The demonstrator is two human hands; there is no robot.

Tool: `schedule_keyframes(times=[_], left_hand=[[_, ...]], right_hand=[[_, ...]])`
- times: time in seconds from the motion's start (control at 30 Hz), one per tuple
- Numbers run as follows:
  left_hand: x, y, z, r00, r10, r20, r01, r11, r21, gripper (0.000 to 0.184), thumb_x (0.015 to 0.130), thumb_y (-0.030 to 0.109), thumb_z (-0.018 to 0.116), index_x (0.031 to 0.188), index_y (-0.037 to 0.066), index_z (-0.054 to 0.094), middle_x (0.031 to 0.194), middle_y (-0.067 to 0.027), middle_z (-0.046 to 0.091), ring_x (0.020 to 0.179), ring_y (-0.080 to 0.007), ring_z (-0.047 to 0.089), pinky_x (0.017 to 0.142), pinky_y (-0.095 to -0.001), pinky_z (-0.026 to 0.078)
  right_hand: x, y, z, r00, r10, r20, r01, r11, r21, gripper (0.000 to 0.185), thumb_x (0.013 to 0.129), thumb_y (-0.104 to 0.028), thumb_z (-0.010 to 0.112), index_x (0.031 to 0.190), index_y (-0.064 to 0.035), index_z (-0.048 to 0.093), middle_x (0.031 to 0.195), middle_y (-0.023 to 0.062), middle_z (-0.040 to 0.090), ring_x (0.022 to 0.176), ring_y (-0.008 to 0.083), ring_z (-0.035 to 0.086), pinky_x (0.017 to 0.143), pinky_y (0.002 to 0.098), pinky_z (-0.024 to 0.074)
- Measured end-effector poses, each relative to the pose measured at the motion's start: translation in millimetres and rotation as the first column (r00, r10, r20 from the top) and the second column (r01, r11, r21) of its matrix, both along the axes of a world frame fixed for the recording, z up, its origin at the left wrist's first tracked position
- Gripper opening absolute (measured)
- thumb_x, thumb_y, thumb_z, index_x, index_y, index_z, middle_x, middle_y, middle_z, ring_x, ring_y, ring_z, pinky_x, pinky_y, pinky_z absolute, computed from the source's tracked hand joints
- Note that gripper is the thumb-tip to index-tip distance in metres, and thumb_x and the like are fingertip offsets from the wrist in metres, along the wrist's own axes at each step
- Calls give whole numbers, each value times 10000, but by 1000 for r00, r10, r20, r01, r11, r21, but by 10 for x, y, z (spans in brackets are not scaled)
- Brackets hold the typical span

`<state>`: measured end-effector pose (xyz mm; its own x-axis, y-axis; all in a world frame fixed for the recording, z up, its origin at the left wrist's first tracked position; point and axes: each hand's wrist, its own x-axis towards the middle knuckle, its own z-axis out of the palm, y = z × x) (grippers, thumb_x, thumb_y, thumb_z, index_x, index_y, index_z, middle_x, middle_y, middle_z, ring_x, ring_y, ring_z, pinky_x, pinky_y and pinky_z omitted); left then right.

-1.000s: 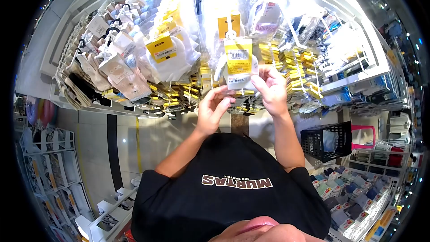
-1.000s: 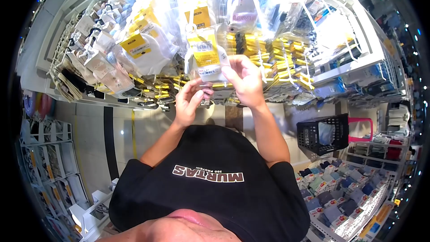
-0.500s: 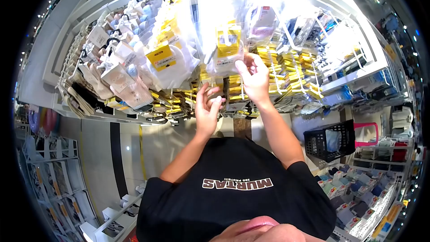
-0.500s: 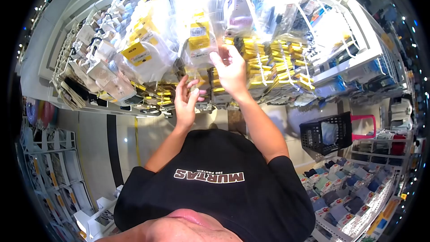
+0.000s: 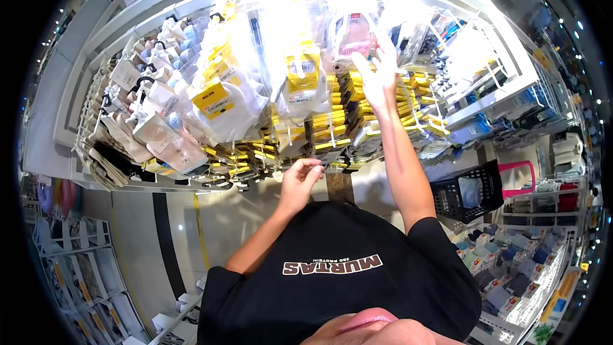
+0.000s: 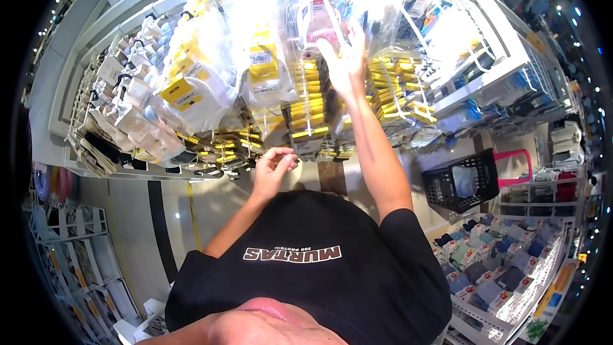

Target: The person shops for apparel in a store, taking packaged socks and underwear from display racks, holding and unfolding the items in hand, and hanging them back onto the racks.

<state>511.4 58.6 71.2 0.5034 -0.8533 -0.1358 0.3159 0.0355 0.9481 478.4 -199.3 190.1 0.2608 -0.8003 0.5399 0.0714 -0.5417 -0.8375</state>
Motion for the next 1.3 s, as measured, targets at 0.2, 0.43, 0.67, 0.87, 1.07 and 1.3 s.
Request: schedule_keyframes(times=[0.2,0.43,0.67,0.87,1.07,1.3], left_hand=[[-9,48,-68,1000,3,16,-3,1000,12,191,943,111,604,1082,-20,601,950,-82,674,821,-112,623,769,-253,516],[20,75,-102,999,-2,47,2,1000,21,186,945,112,601,1073,-22,602,936,-73,668,823,-111,618,770,-258,517],[-20,25,-71,999,-40,-3,40,999,-9,172,940,109,613,1052,-21,610,937,-69,666,832,-114,621,774,-264,519],[-51,-29,-52,996,-93,10,93,996,-5,157,946,105,608,1041,-20,609,945,-67,665,854,-112,624,775,-267,523],[-48,-51,24,993,-121,3,121,992,-26,176,945,110,613,1058,-25,606,949,-63,663,862,-109,623,782,-262,519],[-106,-137,185,973,-230,34,232,969,-88,219,949,120,611,1111,-28,603,1000,-84,673,912,-117,627,821,-259,513]], right_hand=[[12,-95,-59,966,243,83,-255,945,205,282,812,-57,760,1047,-11,612,890,29,610,781,97,551,730,237,468],[-330,54,155,913,364,187,-402,883,244,203,864,-13,677,1052,23,610,889,28,635,816,89,588,751,232,479],[-984,259,360,884,461,76,-462,838,291,242,882,11,644,1115,32,583,1020,72,664,907,113,627,854,271,509],[-1235,312,504,891,451,42,-444,853,274,231,866,12,668,1082,26,587,1015,66,661,914,117,627,856,275,509],[-1401,373,522,861,507,45,-497,817,292,229,822,-57,720,1007,-7,595,966,51,660,881,94,609,829,262,493],[-1508,673,249,770,563,299,-637,696,331,360,784,-119,726,1085,-11,561,1049,76,654,902,126,625,864,284,496]])
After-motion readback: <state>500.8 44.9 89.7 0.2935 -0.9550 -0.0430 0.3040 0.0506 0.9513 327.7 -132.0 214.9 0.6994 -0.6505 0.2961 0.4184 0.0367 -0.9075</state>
